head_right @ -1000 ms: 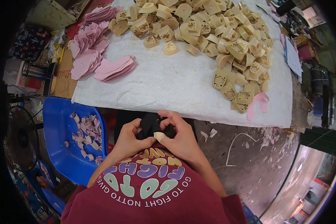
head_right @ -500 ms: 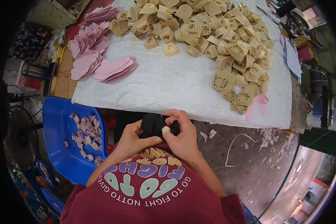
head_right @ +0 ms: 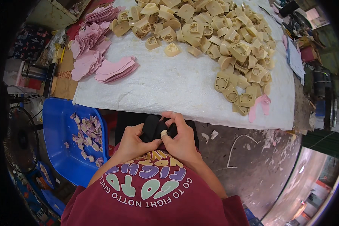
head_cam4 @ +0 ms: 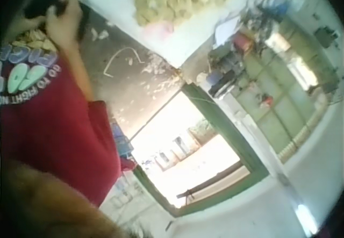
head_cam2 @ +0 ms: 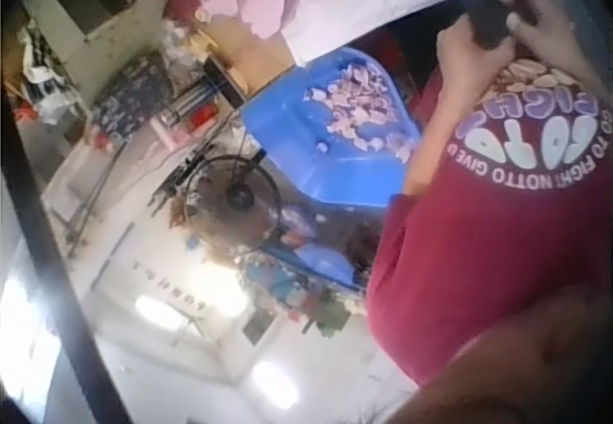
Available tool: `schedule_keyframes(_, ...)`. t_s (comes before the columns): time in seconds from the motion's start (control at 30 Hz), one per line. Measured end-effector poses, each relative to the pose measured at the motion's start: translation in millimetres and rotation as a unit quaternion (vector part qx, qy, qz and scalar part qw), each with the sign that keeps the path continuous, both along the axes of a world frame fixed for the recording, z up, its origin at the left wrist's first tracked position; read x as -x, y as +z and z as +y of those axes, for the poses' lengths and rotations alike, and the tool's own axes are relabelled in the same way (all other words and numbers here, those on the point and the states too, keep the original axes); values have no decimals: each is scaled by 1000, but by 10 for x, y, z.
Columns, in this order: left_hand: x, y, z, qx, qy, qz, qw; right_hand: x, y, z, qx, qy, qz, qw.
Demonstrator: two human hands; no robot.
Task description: The person inserts pink foam pieces into beige plastic molds by hand. They repeatedly pick up a foam piece and a mold, press them together, and place the assembled unit into a blue bin. The person also adjusts the camera headstrap during the task.
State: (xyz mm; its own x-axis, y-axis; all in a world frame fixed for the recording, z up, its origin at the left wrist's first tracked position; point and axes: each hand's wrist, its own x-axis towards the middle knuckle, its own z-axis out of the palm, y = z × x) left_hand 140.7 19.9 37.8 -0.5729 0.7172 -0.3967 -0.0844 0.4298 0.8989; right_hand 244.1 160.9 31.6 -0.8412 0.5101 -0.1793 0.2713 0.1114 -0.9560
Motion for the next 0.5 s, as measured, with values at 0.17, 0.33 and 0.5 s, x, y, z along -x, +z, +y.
schedule_keyframes(0.17, -16, -78, 0, -37, 12, -51, 998, -23, 83, -29, -75, -24, -15, 997)
schedule_keyframes(0.33, -35, -25, 41, -86, 51, -167, 981, -39, -23, 75, 40, -33, -15, 999)
schedule_keyframes(0.5, 46, -4, -2, -80, 53, -240, 966, -36, 121, 258, 183, 45, -7, 982)
